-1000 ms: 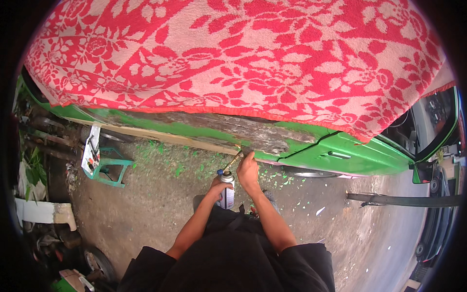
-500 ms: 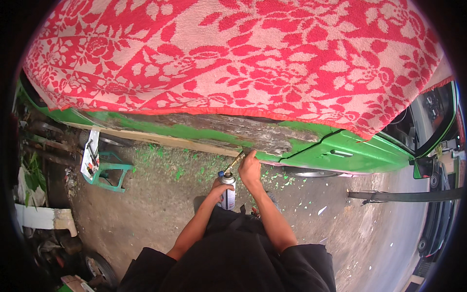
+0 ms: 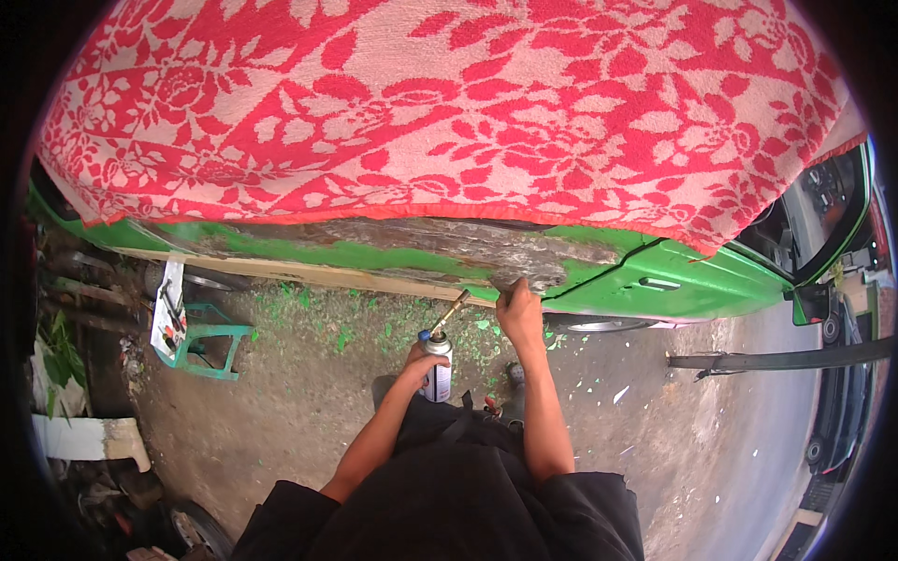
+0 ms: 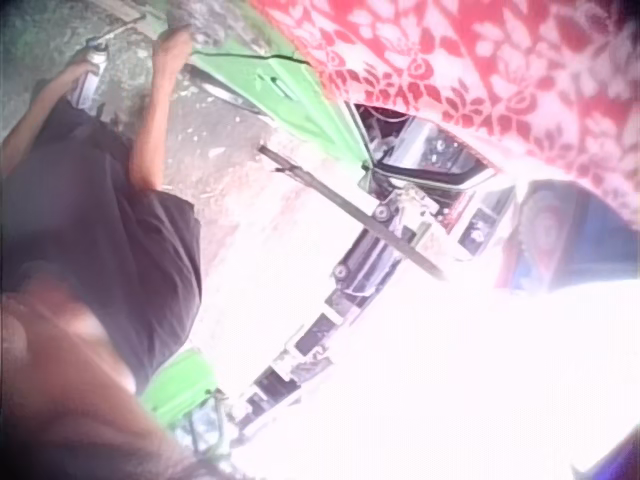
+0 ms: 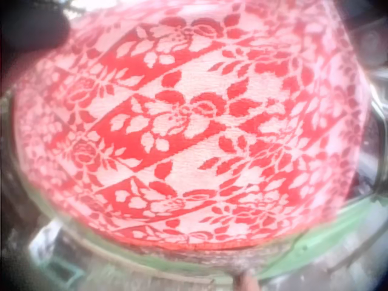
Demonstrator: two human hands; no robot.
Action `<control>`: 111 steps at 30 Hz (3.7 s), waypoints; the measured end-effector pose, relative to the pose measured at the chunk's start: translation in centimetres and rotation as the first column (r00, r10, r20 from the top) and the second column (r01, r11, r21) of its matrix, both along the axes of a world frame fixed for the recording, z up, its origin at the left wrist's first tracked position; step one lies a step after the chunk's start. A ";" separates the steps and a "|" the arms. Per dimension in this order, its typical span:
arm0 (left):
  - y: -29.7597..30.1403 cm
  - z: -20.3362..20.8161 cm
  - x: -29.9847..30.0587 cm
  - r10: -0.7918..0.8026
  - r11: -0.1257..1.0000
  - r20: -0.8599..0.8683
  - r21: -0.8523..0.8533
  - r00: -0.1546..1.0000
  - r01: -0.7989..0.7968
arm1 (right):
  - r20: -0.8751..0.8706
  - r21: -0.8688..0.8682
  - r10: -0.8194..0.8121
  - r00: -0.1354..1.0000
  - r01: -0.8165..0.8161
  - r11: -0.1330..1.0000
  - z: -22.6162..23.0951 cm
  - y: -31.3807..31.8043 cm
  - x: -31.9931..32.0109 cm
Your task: The person scrapes the side of a green car with a metal scraper while holding a spray can in the other hand. The car is partially covered by a red and white patterned cloth.
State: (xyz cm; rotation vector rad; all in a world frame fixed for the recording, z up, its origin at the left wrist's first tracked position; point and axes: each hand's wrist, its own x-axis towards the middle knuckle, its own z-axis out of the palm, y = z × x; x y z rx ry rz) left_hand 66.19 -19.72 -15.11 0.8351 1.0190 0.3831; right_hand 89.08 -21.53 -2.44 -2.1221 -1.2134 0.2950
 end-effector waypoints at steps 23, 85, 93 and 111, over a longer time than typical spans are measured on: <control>-5.2 -0.6 6.9 0.102 0.993 -0.115 -0.038 0.988 -0.107 | -0.201 -0.104 0.108 0.974 -0.131 0.986 -0.6 -5.3 9.4; -4.2 0.7 2.1 0.267 0.964 0.001 0.017 0.964 -0.267 | 0.052 -0.337 0.292 0.955 -0.259 0.905 -0.7 2.2 -6.7; -1.5 0.6 0.7 0.190 0.980 0.085 0.049 0.978 -0.195 | 0.070 -0.425 0.202 0.977 -0.154 0.892 -0.2 3.3 -9.6; -0.6 -1.0 -0.8 0.075 0.997 0.070 -0.006 0.995 -0.075 | 0.105 -0.444 0.121 0.987 -0.063 0.894 -0.9 3.8 -11.0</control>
